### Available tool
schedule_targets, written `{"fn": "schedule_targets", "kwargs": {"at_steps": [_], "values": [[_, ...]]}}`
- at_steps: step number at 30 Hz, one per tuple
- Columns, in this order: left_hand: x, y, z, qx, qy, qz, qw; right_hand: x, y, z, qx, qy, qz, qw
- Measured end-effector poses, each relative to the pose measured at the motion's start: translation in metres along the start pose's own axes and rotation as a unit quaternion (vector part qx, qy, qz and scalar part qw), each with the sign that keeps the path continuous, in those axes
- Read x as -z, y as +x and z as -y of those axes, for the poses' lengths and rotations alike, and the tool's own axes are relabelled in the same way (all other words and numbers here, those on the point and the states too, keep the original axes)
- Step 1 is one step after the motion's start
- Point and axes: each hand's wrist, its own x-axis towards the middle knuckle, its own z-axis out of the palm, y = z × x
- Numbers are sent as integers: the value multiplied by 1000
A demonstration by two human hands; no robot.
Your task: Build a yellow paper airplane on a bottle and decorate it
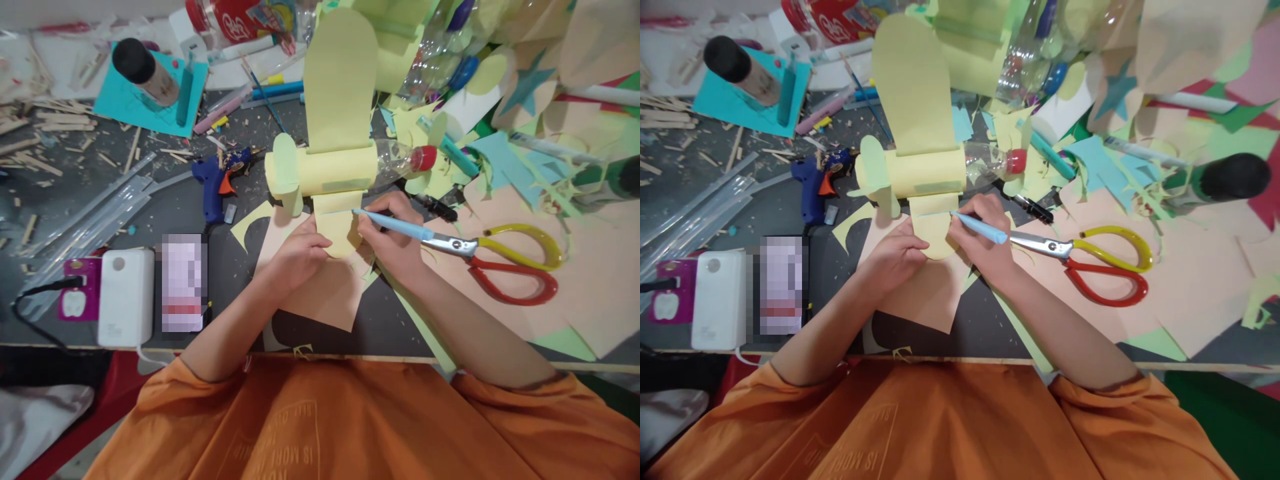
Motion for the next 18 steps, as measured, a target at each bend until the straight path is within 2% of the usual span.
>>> {"fn": "schedule_targets", "kwargs": {"at_steps": [5,11,15,18], "values": [[1,0,0,3,7,-1,1000,0,-1,-1,6,-6,-7,1000],[10,1,6,-14,24,4,1000,1,-2,-2,27,83,-74,993],[14,1,7,-36,67,-6,997,15,-1,-5,44,77,-34,995],[13,1,5,-22,34,-5,999,24,-1,-7,75,53,-3,996]]}}
